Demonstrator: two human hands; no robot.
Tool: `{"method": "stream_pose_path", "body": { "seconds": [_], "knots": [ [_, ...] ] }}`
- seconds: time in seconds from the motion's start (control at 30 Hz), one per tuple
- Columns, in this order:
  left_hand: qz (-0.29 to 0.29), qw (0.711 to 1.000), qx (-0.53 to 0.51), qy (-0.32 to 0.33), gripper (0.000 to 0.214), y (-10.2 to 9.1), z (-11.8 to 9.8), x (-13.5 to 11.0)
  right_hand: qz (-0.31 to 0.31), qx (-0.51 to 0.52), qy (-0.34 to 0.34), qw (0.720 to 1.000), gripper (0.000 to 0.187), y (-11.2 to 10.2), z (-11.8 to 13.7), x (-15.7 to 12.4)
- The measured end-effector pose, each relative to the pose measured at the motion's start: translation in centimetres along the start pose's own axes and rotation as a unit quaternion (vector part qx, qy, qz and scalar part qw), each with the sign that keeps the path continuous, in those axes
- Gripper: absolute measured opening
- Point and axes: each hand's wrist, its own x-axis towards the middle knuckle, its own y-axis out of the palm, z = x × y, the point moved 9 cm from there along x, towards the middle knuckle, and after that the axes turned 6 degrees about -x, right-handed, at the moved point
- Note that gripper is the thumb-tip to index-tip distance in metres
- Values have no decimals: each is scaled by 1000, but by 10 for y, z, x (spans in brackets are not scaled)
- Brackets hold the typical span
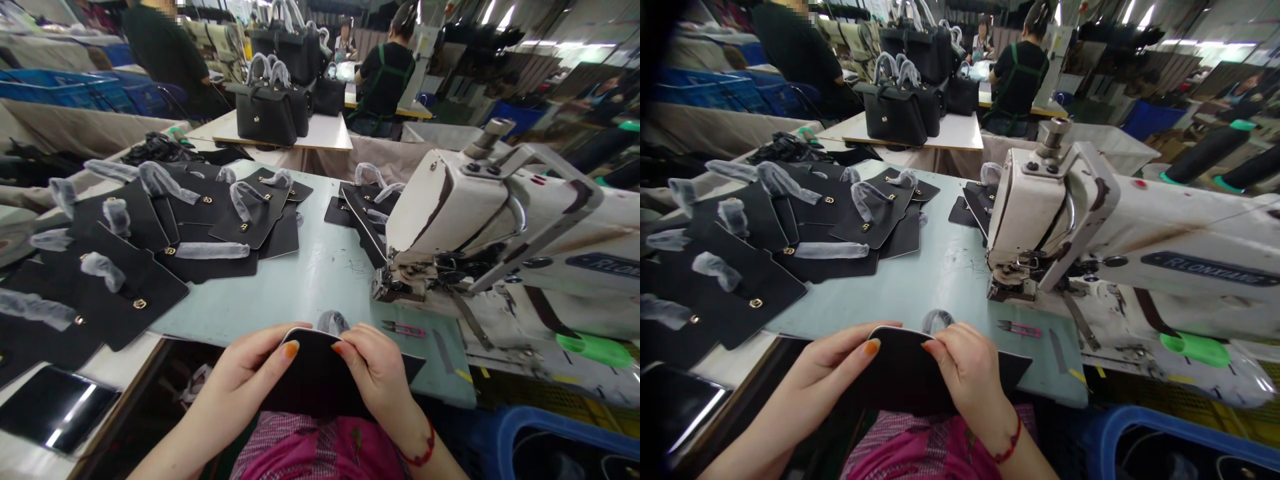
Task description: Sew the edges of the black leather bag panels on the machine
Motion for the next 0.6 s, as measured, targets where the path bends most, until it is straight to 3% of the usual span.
{"method": "stream_pose_path", "body": {
  "seconds": [0.33,0.47,0.6],
  "knots": [
    [-43,990,87,102,20,-1,-22,1,16,-19,1,1000,27,4,2,-3],
    [-80,979,131,131,20,-2,-21,2,9,-38,-2,999,27,3,4,-4],
    [-124,975,142,118,20,-22,-12,-2,-4,-63,-8,998,21,5,14,8]
  ]
}}
